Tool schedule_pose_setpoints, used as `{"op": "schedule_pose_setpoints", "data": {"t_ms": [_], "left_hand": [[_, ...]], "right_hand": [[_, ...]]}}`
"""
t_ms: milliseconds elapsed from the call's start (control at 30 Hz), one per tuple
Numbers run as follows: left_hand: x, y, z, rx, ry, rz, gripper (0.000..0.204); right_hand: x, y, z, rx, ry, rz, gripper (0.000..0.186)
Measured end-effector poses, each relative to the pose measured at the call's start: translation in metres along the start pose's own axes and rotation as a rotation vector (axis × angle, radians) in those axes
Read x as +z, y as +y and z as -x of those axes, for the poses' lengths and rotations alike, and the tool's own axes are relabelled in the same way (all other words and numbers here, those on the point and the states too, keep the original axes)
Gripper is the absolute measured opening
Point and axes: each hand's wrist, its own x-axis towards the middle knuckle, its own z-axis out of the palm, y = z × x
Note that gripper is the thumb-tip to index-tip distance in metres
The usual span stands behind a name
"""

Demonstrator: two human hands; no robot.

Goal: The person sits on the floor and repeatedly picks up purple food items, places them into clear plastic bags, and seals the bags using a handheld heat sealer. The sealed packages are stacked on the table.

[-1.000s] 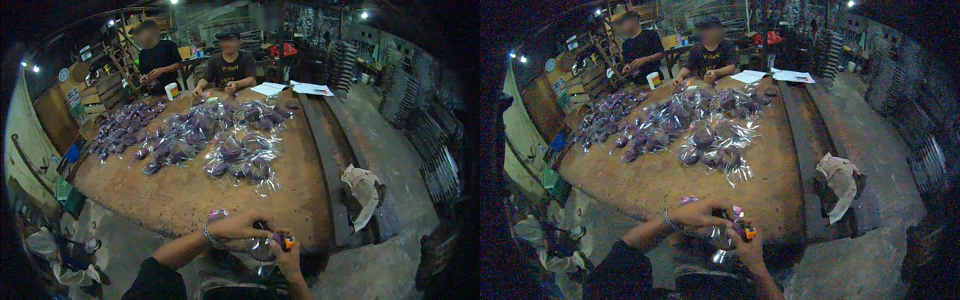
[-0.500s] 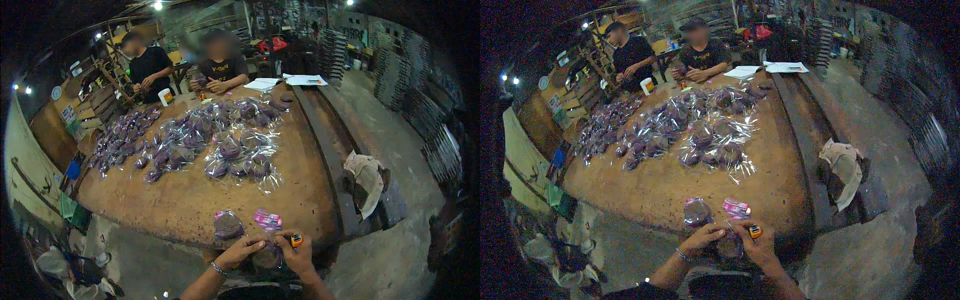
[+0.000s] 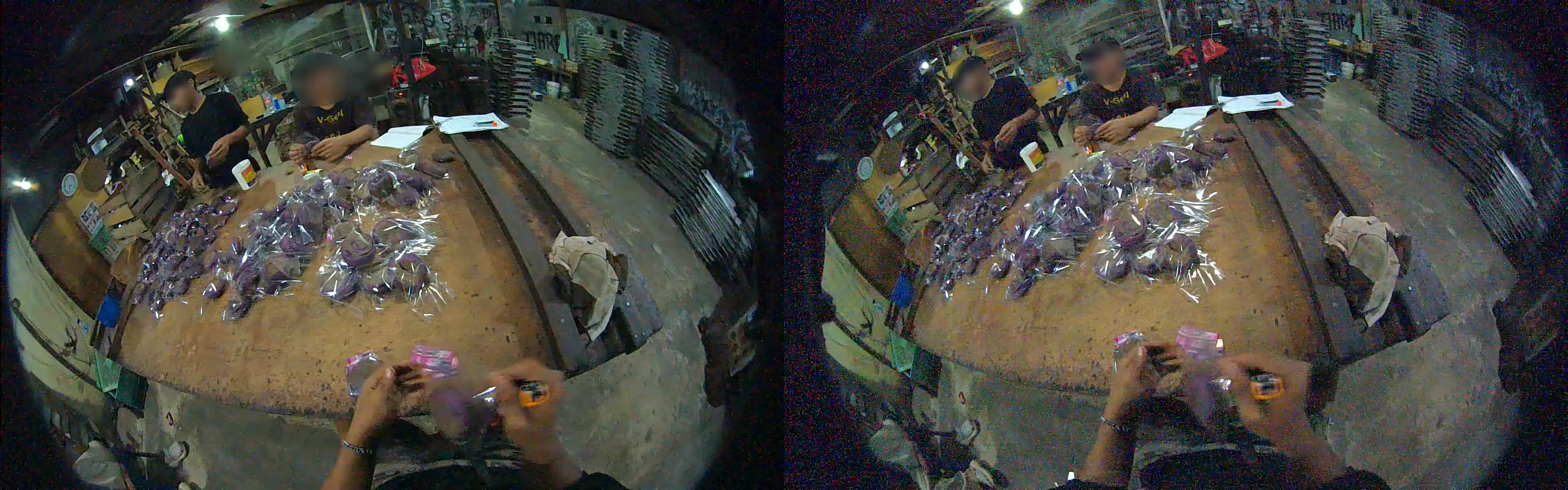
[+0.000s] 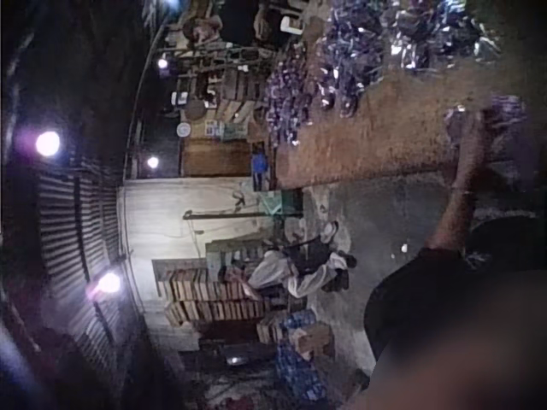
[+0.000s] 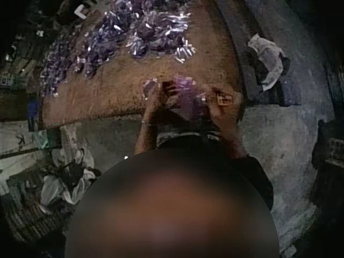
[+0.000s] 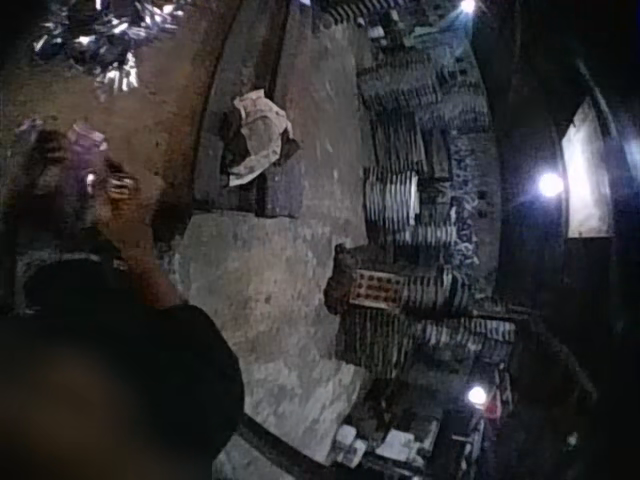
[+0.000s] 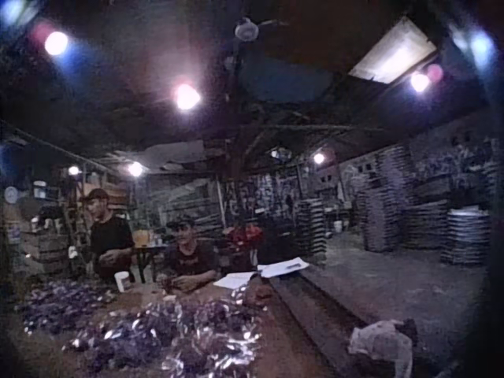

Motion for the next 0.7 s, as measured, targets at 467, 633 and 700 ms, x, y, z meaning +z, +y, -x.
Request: {"op": "schedule_pose_setpoints", "data": {"t_ms": [467, 633, 700], "left_hand": [[0.05, -0.022, 0.015, 0.209, -0.112, -0.578, 0.082], [0.042, -0.028, 0.018, -0.037, -0.397, -0.644, 0.064], [0.045, -0.03, 0.017, -0.176, -0.353, -0.612, 0.06]], "right_hand": [[0.022, 0.009, -0.003, 0.244, -0.215, -0.177, 0.013], [0.034, 0.016, -0.006, 0.256, -0.383, 0.046, 0.015], [0.036, 0.017, -0.008, 0.335, -0.395, 0.045, 0.017]]}}
